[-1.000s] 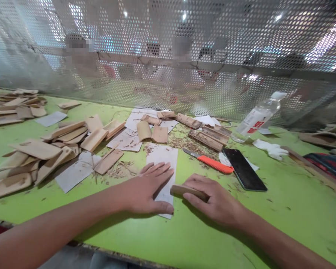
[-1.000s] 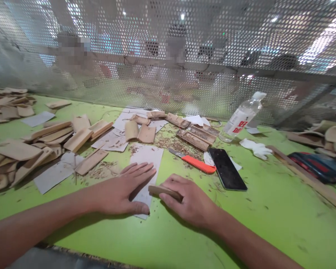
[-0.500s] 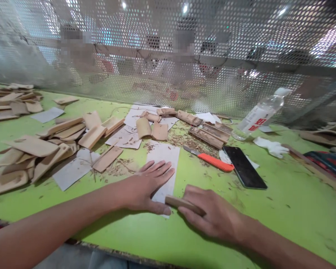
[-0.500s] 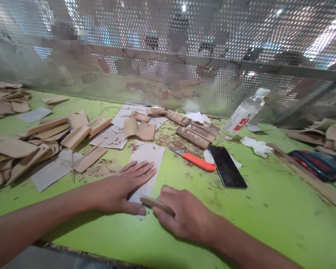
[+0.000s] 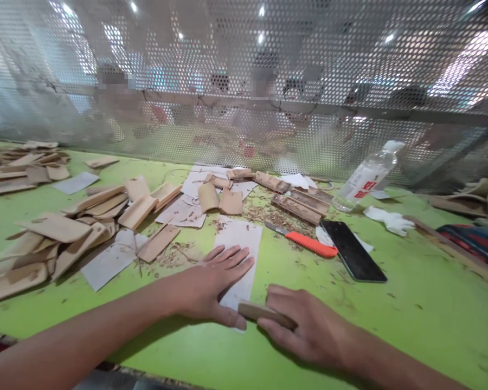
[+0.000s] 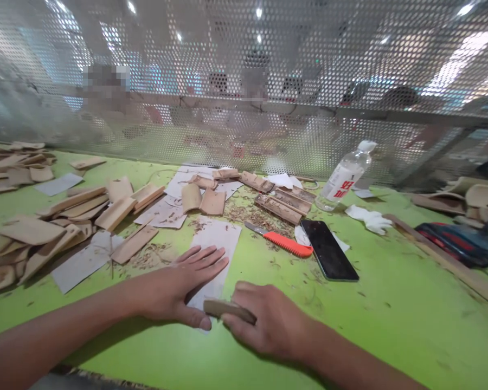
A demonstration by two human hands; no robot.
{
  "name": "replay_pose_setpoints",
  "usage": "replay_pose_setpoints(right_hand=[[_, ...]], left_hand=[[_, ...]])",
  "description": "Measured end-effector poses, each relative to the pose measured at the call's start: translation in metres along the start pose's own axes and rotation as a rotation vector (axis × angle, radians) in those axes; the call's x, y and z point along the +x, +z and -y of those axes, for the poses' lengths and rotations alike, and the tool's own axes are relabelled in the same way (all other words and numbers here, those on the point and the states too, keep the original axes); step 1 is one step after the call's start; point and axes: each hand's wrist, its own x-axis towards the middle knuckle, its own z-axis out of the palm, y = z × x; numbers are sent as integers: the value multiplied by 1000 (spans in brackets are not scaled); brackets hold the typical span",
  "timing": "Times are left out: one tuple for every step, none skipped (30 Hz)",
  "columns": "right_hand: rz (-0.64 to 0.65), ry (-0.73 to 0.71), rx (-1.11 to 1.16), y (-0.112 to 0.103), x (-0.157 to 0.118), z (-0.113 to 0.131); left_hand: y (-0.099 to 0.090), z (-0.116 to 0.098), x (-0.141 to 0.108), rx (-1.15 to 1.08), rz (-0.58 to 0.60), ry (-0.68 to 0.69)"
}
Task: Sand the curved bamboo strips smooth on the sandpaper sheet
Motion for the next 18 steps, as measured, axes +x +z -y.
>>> replay_pose_setpoints(right_hand=[[-13,-1,-8,0,0,0],[-41,7,-32,-1,1,-1],[-69,13,-59,-3,2,-2],[-94,17,-79,-6,4,-3],[-116,22,-88,-10,6,-5],[-137,36,-91,-14,7,-8],[-165,70,-93,-19,7,-12],[-206,129,-105,-24,7,-17],[-265,211,-135,-30,5,-23],[-338,305,-185,-35,3,-31],[-413,408,-250,-40,0,-40],[-484,502,-327,-45,-4,-50],[-532,574,-411,-50,-8,-60],[-546,634,-476,-53,-11,-69],[-537,682,-518,-55,-14,-78],[-507,722,-534,-57,-17,-84],[-470,753,-530,-57,-18,-89],[-443,777,-516,-57,-19,-91]], left_hand=[[0,0,0,-1,7,4],[-1,0,-1,-5,9,8],[-1,0,-1,-11,9,9],[-2,-1,-2,-19,10,9],[-3,-1,-2,-29,8,3],[-3,-2,-2,-38,3,-11],[-3,-3,-3,-46,-4,-31],[-3,-3,-3,-52,-11,-55],[-3,-4,-3,-54,-17,-77],[-3,-4,-3,-54,-19,-94],[-3,-5,-3,-51,-16,-107],[-3,-5,-3,-48,-7,-116],[-3,-5,-3,-45,3,-122],[-3,-5,-3,-43,12,-129],[-3,-5,-4,-43,19,-136],[-4,-5,-4,-45,24,-142],[-4,-5,-4,-49,26,-144],[-4,-5,-4,-53,23,-141]])
